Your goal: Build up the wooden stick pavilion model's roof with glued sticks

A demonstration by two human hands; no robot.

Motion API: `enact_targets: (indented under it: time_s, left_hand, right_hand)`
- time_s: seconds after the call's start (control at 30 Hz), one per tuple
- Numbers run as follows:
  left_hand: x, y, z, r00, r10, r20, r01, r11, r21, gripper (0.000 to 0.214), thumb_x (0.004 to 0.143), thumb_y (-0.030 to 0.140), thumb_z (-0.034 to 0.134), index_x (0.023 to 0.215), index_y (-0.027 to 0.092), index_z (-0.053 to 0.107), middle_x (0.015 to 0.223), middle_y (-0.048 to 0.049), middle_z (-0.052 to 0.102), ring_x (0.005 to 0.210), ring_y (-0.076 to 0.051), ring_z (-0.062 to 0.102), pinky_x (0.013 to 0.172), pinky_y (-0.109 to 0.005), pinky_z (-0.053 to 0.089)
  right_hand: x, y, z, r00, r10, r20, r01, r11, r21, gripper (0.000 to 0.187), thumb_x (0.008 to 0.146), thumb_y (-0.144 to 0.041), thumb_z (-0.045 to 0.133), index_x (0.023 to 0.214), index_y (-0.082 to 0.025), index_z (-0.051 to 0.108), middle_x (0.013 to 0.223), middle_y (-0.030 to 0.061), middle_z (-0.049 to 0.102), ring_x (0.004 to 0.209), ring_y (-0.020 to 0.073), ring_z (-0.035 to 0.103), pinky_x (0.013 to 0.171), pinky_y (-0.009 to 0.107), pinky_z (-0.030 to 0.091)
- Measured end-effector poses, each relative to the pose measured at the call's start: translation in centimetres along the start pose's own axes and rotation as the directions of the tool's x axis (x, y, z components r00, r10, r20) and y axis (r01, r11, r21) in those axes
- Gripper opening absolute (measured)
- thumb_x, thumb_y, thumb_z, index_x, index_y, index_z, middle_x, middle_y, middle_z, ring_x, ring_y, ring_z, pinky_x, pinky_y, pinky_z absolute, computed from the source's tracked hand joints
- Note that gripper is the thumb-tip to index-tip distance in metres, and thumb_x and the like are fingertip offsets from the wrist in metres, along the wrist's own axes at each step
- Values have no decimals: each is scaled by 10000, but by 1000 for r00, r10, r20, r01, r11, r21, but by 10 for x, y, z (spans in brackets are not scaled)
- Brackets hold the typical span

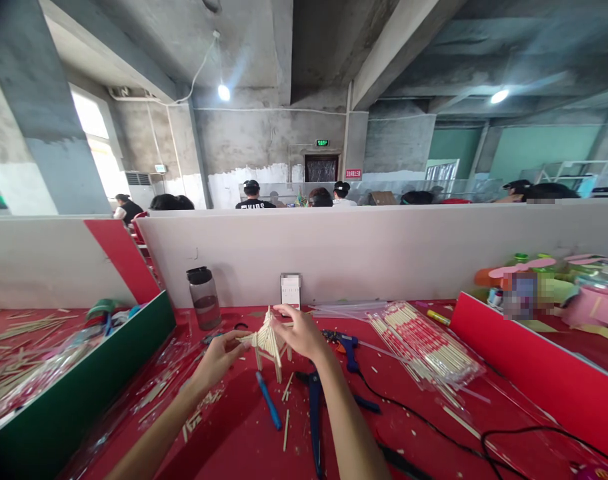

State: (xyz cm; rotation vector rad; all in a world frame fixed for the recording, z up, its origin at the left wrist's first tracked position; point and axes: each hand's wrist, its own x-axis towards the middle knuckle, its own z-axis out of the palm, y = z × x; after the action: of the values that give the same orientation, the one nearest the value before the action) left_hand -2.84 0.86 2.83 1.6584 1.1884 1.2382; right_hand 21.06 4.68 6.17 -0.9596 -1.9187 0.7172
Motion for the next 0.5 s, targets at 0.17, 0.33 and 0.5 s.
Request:
enact_targets:
  time_s: [0.17,0.33,0.5]
  left_hand:
    - [4,-1,-12,999,-23,26,23,1000,-1,505,734,572,761,986,135,753,723,-61,749,734,-241,709,664,-309,544]
    - [5,-1,-17,999,-18,41,18,1000,4,500,735,577,756,997,150,752,727,-53,737,742,-240,702,700,-333,558]
    - [5,-3,-18,998,-11,62,11,1000,9,452,781,540,728,1028,162,741,828,-73,756,808,-256,711,739,-342,561]
  right_hand:
    - [-4,13,-35,997,9,-75,-6,999,40,381,998,-476,485,1203,-204,655,1241,128,716,1177,256,661,1031,417,496]
    - [-13,24,-44,999,47,6,-46,998,-33,232,845,-322,701,1042,-201,720,1036,81,769,975,236,712,883,355,543]
    - [-14,30,-40,995,74,72,-66,991,-118,114,851,-285,670,852,-200,746,851,44,770,794,212,699,743,315,506]
